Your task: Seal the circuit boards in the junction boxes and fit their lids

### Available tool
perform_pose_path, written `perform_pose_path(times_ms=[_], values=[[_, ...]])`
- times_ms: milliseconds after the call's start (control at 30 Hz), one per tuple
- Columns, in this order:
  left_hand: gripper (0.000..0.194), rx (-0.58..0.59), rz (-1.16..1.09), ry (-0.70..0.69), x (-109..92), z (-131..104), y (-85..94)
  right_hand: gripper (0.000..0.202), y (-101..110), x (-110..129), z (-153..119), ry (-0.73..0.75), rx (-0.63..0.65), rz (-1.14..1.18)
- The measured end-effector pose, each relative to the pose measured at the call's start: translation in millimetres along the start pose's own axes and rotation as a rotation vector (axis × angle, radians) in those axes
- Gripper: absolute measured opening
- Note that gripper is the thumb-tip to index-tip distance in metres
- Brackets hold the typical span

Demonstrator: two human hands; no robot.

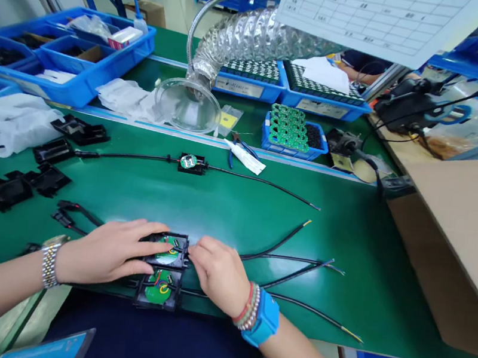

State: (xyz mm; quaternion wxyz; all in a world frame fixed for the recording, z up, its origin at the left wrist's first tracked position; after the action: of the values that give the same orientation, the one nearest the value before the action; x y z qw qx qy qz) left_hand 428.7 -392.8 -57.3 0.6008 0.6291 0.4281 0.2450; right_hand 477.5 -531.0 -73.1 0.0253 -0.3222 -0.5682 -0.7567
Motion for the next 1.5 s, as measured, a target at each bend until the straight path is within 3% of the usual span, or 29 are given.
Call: perform_pose_path(times_ms=[133, 267, 500, 600, 700, 800, 867, 933, 1033, 1233, 1367, 1500], values=[[0.037, -0.030, -0.017, 0.010, -1.7, -3.2, -12.7, 0.019, -5.3, -1.6, -11.6, -0.008, -0.042, 0.015], [0.036, -0.031, -0.005, 0.005, 0.2, -0.1, -15.3, 0.026, -0.9, 1.1, -15.9, 0.100, -0.077, -0.091], [0.034, 0.002, -0.034, 0.021, -4.1, -1.9, -17.1, 0.028, 1.2, 8.8, -17.5, 0.118, -0.010, -0.183], [0.037, -0.023, -0.023, 0.008, 2.5, 0.7, -5.9, 0.028, 12.7, 1.5, -5.8, 0.124, 0.046, -0.120], [0.037, -0.128, -0.001, 0.101, 41.2, 20.0, 18.3, 0.031, 33.5, -30.4, 28.6, 0.102, -0.033, -0.100], [0.041, -0.200, 0.021, 0.358, 108.1, 51.7, 35.7, 0.032, 43.1, -82.7, 80.0, -0.059, -0.116, -0.238], [0.048, -0.141, 0.000, 0.493, 145.6, 72.2, 32.6, 0.036, 38.2, -112.2, 110.1, -0.162, -0.102, -0.295], [0.045, -0.100, -0.019, 0.527, 163.3, 85.9, 26.1, 0.034, 30.9, -126.9, 127.2, -0.196, -0.099, -0.312], [0.032, -0.057, -0.048, 0.492, 157.9, 88.3, 14.7, 0.020, 20.0, -127.7, 124.2, -0.190, -0.098, -0.316], [0.014, -0.026, -0.184, 0.325, 114.6, 63.3, 4.4, 0.014, 12.3, -103.7, 75.4, -0.097, -0.075, -0.259], [0.019, -0.124, -0.475, 0.231, 104.2, 55.8, 21.0, 0.017, 35.5, -89.8, 59.7, -0.023, -0.207, -0.033], [0.023, -0.124, -0.776, 0.156, 96.4, 57.5, 39.7, 0.016, 68.0, -79.5, 57.3, 0.043, -0.310, 0.134]])
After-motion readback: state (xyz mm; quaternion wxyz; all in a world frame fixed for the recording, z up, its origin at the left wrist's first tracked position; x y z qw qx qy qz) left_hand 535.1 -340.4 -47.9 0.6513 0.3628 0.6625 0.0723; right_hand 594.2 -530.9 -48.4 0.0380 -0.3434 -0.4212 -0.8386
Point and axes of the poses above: each hand's wrist, its own z-axis towards the middle knuckle, its own y-axis out of the back of the hand, x = y × z, the point moved 7 cm from there along z, towards the middle knuckle, and after that the axes turned 6 degrees about x, right-handed, at the moved point
